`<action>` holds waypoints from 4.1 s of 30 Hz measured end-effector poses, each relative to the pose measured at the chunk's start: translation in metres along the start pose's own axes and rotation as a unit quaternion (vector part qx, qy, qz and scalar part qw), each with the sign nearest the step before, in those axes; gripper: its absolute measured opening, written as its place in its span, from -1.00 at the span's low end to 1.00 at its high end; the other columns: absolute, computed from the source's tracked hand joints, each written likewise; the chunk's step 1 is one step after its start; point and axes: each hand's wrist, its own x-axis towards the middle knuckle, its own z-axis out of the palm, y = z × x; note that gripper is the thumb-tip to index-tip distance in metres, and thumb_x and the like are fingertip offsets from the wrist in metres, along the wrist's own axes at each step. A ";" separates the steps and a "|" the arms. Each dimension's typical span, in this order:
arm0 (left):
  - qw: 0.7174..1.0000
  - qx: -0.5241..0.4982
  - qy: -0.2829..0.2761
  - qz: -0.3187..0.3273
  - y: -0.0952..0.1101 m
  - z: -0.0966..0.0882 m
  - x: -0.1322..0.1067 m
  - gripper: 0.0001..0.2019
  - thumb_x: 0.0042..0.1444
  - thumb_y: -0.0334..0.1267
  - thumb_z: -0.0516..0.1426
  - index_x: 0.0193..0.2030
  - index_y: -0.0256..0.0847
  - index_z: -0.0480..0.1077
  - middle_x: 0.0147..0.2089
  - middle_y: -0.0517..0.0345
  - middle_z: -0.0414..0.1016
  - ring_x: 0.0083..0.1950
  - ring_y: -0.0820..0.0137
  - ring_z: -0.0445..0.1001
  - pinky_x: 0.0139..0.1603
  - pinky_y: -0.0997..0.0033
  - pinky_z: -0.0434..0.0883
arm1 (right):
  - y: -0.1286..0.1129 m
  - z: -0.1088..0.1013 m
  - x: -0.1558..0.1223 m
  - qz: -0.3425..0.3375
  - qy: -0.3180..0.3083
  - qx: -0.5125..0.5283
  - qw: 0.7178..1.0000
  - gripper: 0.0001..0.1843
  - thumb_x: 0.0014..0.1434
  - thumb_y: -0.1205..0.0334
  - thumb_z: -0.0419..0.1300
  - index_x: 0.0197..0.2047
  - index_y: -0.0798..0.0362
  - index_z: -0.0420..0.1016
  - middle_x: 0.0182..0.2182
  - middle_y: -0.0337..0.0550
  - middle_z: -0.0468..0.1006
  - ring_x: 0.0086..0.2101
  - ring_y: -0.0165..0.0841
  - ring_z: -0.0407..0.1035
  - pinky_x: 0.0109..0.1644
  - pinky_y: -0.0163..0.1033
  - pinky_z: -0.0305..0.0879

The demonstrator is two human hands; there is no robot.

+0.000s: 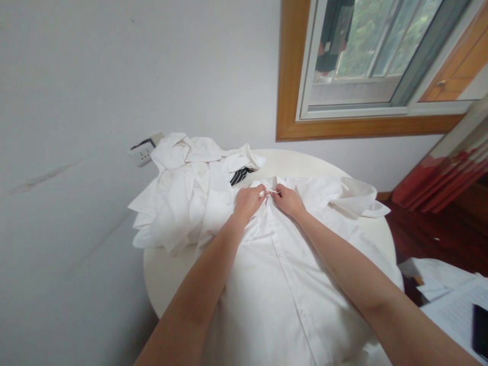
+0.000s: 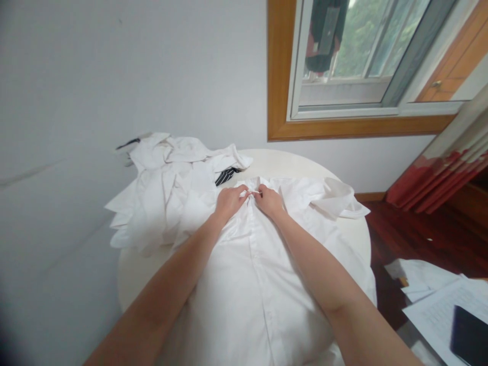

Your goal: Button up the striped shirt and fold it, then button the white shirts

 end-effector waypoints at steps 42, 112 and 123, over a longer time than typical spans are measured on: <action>0.926 -0.297 -0.172 0.157 -0.022 -0.025 -0.039 -0.70 0.20 -0.14 0.04 0.00 -0.17 0.40 -0.03 0.03 0.51 0.01 0.31 0.39 0.10 0.35 0.26 | 0.025 -0.002 0.023 0.037 -0.045 0.554 0.831 -0.58 0.01 -0.15 0.23 -0.34 -0.03 0.18 -0.70 -0.44 0.37 -0.72 -0.48 0.29 -0.67 -0.42 0.22; 0.959 -0.209 -0.078 0.177 0.056 -0.054 -0.107 -0.80 0.26 -0.18 0.02 -0.26 -0.19 0.41 -0.30 0.14 0.53 -0.22 0.35 0.40 -0.12 0.28 0.19 | 0.054 0.000 0.041 0.099 0.060 0.633 0.765 -0.58 0.05 -0.20 0.18 -0.40 -0.04 0.18 -0.74 -0.49 0.19 -0.75 -0.55 0.08 -0.71 -0.43 -0.07; 0.962 -0.183 -0.071 0.192 0.054 -0.057 -0.108 -0.74 0.28 -0.15 -0.02 -0.24 -0.15 0.47 -0.34 0.14 0.51 -0.23 0.36 0.36 -0.11 0.26 0.18 | 0.062 0.001 0.051 0.131 0.131 0.644 0.743 -0.65 0.08 -0.11 0.19 -0.41 -0.02 0.22 -0.67 -0.45 0.25 -0.65 -0.51 0.17 -0.61 -0.41 0.13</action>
